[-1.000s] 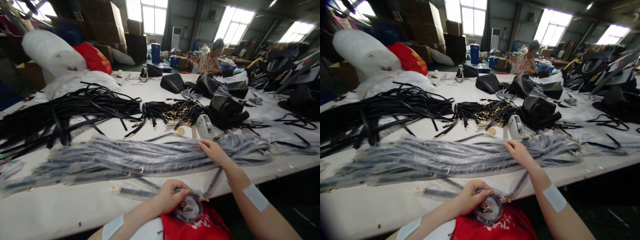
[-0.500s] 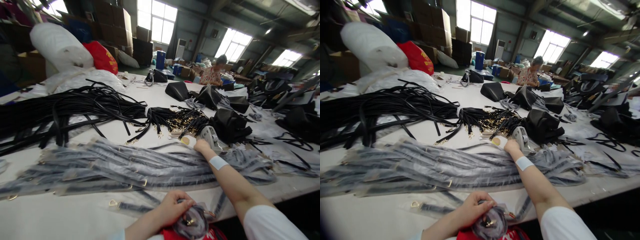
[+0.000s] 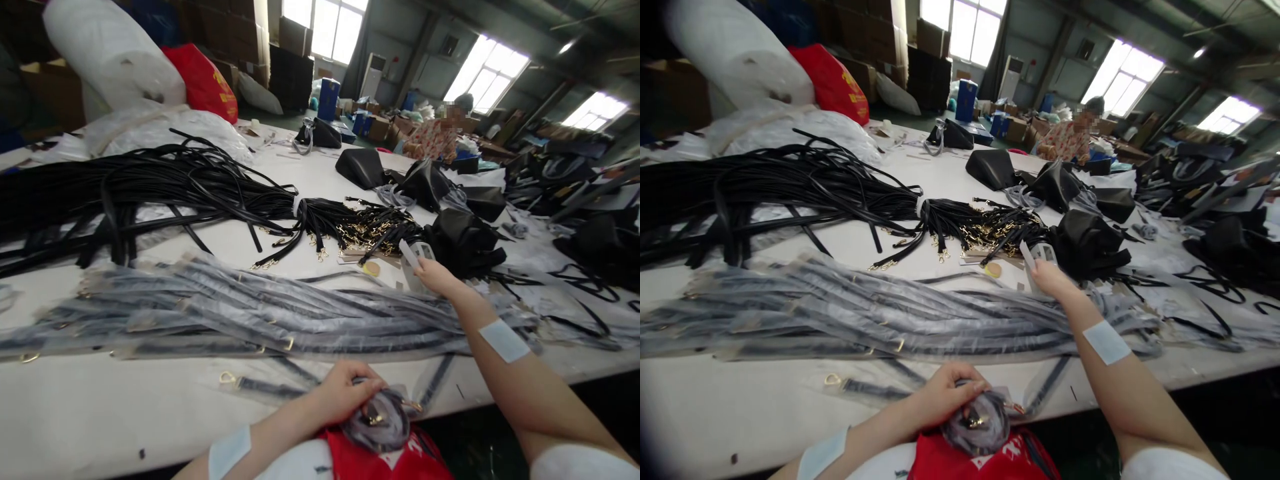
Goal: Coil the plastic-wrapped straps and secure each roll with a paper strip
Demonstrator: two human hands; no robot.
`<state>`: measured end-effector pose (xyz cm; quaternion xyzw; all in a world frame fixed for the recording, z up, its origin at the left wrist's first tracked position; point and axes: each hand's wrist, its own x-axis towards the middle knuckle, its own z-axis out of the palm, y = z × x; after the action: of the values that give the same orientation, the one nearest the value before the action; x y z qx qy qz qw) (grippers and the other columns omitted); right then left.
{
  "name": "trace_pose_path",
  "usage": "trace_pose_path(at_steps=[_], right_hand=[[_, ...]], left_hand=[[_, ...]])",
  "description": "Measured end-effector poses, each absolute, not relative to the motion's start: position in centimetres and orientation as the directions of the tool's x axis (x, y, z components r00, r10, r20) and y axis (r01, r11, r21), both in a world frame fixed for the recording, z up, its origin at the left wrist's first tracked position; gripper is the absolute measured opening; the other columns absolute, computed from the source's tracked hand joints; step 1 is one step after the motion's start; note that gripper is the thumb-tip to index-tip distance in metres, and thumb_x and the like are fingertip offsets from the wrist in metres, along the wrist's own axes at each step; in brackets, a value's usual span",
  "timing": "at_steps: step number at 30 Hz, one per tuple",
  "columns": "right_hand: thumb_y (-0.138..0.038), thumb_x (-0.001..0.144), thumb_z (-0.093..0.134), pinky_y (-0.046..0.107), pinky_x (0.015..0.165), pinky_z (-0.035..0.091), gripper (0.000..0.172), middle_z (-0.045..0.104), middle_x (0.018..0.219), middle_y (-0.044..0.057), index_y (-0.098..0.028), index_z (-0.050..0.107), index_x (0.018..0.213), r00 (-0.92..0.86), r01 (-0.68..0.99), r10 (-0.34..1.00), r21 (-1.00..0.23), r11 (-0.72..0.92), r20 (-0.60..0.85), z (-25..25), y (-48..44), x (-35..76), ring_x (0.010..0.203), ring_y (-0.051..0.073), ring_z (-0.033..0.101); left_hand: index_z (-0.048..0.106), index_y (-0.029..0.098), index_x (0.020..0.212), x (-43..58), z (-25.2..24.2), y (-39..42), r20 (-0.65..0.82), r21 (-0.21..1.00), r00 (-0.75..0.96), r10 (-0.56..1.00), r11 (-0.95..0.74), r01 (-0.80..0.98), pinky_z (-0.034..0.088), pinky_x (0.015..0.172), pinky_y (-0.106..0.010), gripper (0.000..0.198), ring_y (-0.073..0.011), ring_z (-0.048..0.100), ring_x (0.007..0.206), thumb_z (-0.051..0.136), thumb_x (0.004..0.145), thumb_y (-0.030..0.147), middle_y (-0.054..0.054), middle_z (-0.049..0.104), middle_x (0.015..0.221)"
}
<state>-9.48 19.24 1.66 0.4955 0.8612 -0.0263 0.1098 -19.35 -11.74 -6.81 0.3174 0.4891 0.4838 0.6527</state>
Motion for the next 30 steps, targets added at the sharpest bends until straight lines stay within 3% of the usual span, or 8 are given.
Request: trace_pose_path(at_steps=[2, 5, 9, 14, 17, 23, 30], right_hand=[[-0.019, 0.099, 0.041, 0.041, 0.091, 0.048, 0.033, 0.06, 0.12, 0.021, -0.008, 0.053, 0.128, -0.529, 0.838, 0.842, 0.091, 0.539, -0.108, 1.1, 16.1, -7.8, 0.111, 0.03, 0.06], [-0.016, 0.097, 0.039, 0.04, 0.091, 0.046, 0.046, 0.057, 0.127, 0.022, -0.007, 0.038, 0.142, -0.609, 0.788, 0.793, 0.12, 0.604, 0.008, -1.7, 10.3, -5.2, 0.115, 0.031, 0.056], [-0.012, 0.092, 0.042, 0.036, 0.078, 0.05, 0.05, 0.066, 0.109, 0.016, -0.009, 0.039, 0.142, -0.79, 0.607, 0.563, 0.184, 0.773, 0.241, -6.4, 4.0, -1.6, 0.096, 0.027, 0.062], [-0.015, 0.093, 0.048, 0.039, 0.079, 0.05, 0.045, 0.064, 0.109, 0.015, -0.012, 0.05, 0.137, -0.817, 0.563, 0.519, 0.154, 0.812, 0.253, -9.3, 1.1, 0.6, 0.091, 0.027, 0.06], [-0.022, 0.094, 0.052, 0.043, 0.084, 0.048, 0.036, 0.063, 0.112, 0.017, -0.015, 0.061, 0.128, -0.821, 0.546, 0.508, 0.098, 0.832, 0.263, -9.7, 0.9, 0.5, 0.096, 0.029, 0.058], [-0.027, 0.096, 0.052, 0.039, 0.08, 0.05, 0.028, 0.066, 0.096, 0.012, -0.018, 0.068, 0.117, -0.773, 0.505, 0.539, -0.191, 0.842, 0.333, -10.0, 1.1, -0.1, 0.087, 0.025, 0.06], [-0.033, 0.093, 0.058, 0.037, 0.082, 0.053, 0.021, 0.066, 0.092, 0.008, -0.02, 0.071, 0.104, -0.706, 0.51, 0.605, -0.329, 0.795, 0.368, -10.5, 1.7, -0.3, 0.088, 0.023, 0.062]], left_hand=[[0.074, 0.008, 0.082, -19.3, -6.7, -11.7, -0.329, 0.889, 0.059, 0.943, 0.33, -0.317, 0.035, 0.046, -0.021, 0.066, -0.0091, 0.046, 0.045, 0.068, 0.063, 0.071, 0.001, 0.054, 0.052], [0.074, 0.008, 0.083, -19.3, -6.8, -11.7, -0.318, 0.893, 0.066, 0.946, 0.322, -0.315, 0.035, 0.046, -0.02, 0.065, -0.0088, 0.045, 0.045, 0.068, 0.065, 0.07, 0.001, 0.054, 0.052], [0.074, 0.009, 0.086, -19.3, -7.0, -11.8, -0.291, 0.895, 0.098, 0.952, 0.307, -0.325, 0.038, 0.047, -0.021, 0.064, -0.0088, 0.048, 0.047, 0.069, 0.065, 0.069, -0.001, 0.059, 0.058], [0.075, 0.008, 0.089, -19.1, -7.0, -11.8, -0.276, 0.907, 0.114, 0.954, 0.298, -0.299, 0.041, 0.049, -0.02, 0.064, -0.0086, 0.049, 0.049, 0.068, 0.068, 0.068, -0.003, 0.061, 0.064], [0.075, 0.008, 0.088, -19.0, -7.1, -11.7, -0.254, 0.921, 0.116, 0.96, 0.277, -0.274, 0.04, 0.049, -0.02, 0.062, -0.0088, 0.049, 0.051, 0.067, 0.07, 0.067, -0.004, 0.062, 0.065], [0.074, 0.008, 0.089, -19.1, -7.1, -11.8, -0.249, 0.919, 0.121, 0.961, 0.274, -0.284, 0.039, 0.049, -0.02, 0.057, -0.0079, 0.048, 0.05, 0.067, 0.074, 0.063, -0.002, 0.06, 0.064], [0.074, 0.007, 0.089, -19.1, -6.9, -11.8, -0.262, 0.922, 0.114, 0.958, 0.284, -0.263, 0.04, 0.049, -0.02, 0.061, -0.0083, 0.048, 0.05, 0.066, 0.072, 0.066, -0.003, 0.06, 0.064]])
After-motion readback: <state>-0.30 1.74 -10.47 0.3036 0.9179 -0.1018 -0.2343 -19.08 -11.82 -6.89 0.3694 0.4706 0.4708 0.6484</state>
